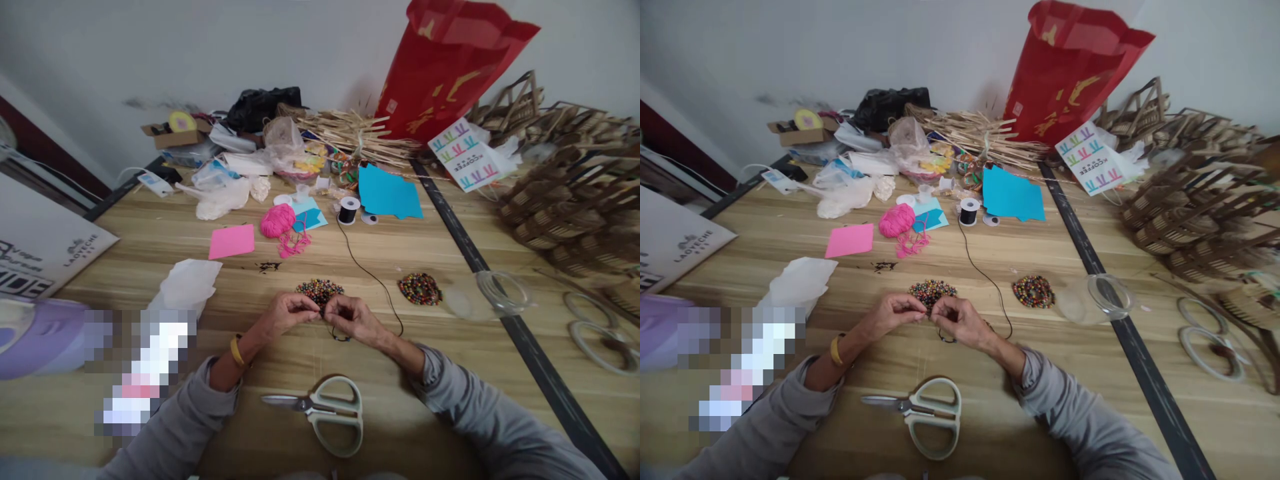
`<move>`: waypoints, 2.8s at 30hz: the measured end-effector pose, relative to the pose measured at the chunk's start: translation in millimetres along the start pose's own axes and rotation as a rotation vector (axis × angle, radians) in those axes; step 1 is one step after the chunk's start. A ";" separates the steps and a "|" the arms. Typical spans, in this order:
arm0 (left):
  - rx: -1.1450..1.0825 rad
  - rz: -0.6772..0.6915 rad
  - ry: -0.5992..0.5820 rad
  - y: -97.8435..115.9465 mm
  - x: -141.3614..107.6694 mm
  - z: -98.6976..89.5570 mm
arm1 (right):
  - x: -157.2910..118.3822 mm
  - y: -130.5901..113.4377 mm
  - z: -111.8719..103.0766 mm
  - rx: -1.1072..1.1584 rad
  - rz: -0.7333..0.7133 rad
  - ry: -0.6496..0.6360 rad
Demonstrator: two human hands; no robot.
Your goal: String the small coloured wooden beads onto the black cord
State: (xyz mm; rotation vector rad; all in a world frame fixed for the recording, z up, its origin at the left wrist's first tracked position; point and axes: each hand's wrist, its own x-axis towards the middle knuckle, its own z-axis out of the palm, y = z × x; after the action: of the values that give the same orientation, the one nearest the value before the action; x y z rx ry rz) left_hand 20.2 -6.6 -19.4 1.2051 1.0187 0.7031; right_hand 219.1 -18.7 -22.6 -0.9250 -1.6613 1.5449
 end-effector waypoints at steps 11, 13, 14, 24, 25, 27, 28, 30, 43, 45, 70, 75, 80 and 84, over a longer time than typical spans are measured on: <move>0.004 0.020 -0.009 0.5 0.6 0.2 | -0.1 2.2 0.4 0.002 -0.001 -0.013; 0.013 0.020 -0.013 0.5 0.7 0.2 | -0.2 1.4 0.8 -0.003 -0.001 -0.010; 0.018 0.021 -0.014 0.5 0.8 0.2 | -0.2 1.0 0.9 -0.005 -0.001 -0.009; 0.032 0.041 -0.019 1.9 0.6 1.3 | 0.1 -1.6 1.0 -0.033 -0.001 -0.013; 0.035 0.043 -0.021 2.3 0.4 1.4 | 0.1 -1.4 1.0 -0.037 -0.003 -0.012; 0.035 0.043 -0.027 2.8 0.3 1.5 | 0.1 -0.7 1.1 -0.037 -0.005 -0.012; 0.030 0.042 -0.029 2.9 0.2 1.5 | 0.1 -0.3 1.2 -0.033 -0.005 -0.012; 0.019 0.041 -0.031 2.9 0.2 1.5 | 0.2 0.3 1.2 -0.023 -0.001 -0.013; -0.026 0.024 -0.032 5.0 -0.9 3.1 | -0.1 2.9 1.0 -0.023 0.002 -0.018; -0.024 0.026 -0.036 4.8 -1.0 2.9 | 0.0 2.3 1.0 -0.027 0.003 -0.014; 0.047 0.084 -0.070 -2.5 0.2 0.9 | 0.1 4.1 0.6 -0.016 -0.003 -0.022; 0.073 0.086 -0.081 0.0 -0.8 1.4 | 0.0 3.2 0.8 -0.018 -0.005 -0.023; 0.108 0.105 -0.088 1.9 -1.7 1.0 | 0.4 2.3 0.9 -0.027 -0.013 -0.024; 0.144 0.151 -0.080 1.8 -1.1 0.8 | 0.8 2.3 0.8 -0.033 -0.019 -0.023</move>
State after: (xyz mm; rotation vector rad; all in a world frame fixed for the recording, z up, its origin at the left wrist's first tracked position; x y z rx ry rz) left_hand 20.6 -7.4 -17.3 1.4357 0.9307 0.7020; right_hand 218.1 -18.4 -24.9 -0.9087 -1.7115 1.5257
